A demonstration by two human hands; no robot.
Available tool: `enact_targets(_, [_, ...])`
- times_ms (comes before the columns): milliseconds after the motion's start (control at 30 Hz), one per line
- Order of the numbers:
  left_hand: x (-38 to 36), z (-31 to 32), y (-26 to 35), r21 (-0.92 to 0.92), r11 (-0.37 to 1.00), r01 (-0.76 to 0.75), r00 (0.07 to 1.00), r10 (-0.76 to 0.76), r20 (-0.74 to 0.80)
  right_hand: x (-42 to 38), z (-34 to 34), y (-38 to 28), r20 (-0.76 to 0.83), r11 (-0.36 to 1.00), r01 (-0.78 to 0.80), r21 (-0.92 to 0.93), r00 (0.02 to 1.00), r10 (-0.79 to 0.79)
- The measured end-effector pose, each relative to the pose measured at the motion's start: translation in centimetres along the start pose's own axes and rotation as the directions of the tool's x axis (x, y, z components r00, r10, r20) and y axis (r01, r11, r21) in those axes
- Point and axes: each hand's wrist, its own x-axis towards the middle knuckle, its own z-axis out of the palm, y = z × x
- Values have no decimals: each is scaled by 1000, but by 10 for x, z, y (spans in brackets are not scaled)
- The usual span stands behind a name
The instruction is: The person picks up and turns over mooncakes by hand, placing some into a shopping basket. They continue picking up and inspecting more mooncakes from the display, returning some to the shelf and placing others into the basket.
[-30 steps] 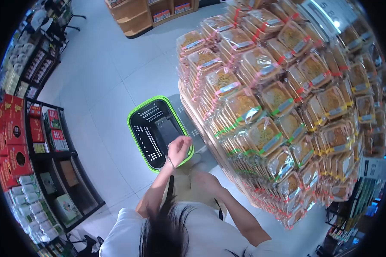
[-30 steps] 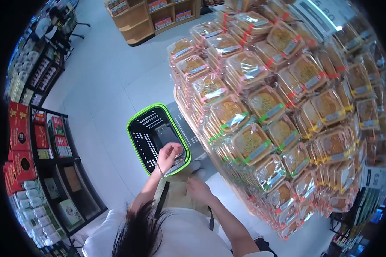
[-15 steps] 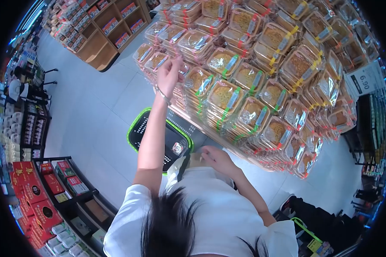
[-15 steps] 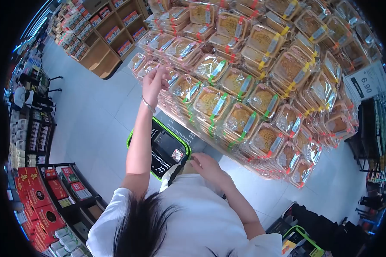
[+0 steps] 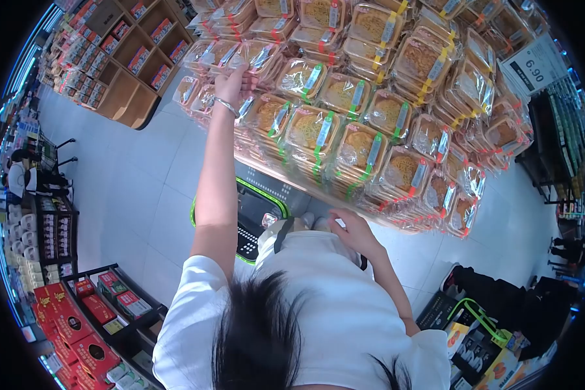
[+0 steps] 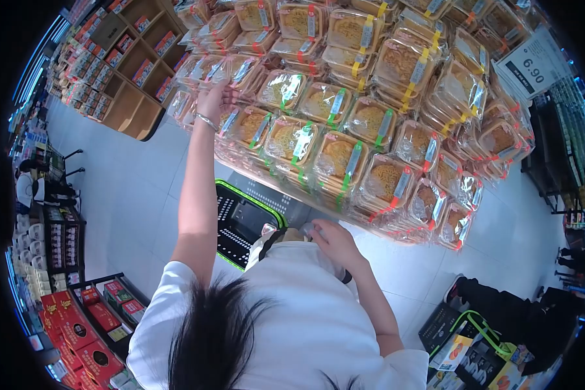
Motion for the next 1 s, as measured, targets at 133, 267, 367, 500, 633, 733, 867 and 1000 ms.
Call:
enact_targets(133, [4, 1, 0, -96, 991, -97, 995, 100, 21, 2, -1, 4, -25, 998, 35, -50, 999, -36])
enact_targets(267, [-10, 7, 8, -160, 965, -207, 978, 207, -15, 7, -4, -7, 3, 997, 61, -56, 998, -61])
enact_targets(367, [-46, 15, 21, -149, 945, -291, 957, 288, -43, 12, -8, -23, 35, 994, 105, -29, 994, -104])
enact_targets(500, [-125, 33, 17, -164, 919, -358, 931, 365, 16, 18, -26, -54, 110, 937, 267, 226, 949, -296])
enact_targets(633, [-199, 59, 3, -294, 928, -230, 964, 259, 65, 23, -38, -97, -156, 696, 270, 665, 962, -225])
enact_targets(733, [-231, 80, -5, -366, 918, -156, 963, 223, 149, 40, -41, -103, -355, 569, 401, 718, 914, -196])
enact_targets(867, [-251, 95, -8, -349, 930, -115, 943, 213, 257, 40, -43, -94, -507, 443, 495, 747, 856, -101])
enact_targets(1000, [-253, 83, 4, -129, 976, -178, 881, 217, 421, 28, -52, -96, -516, 332, 505, 797, 854, -61])
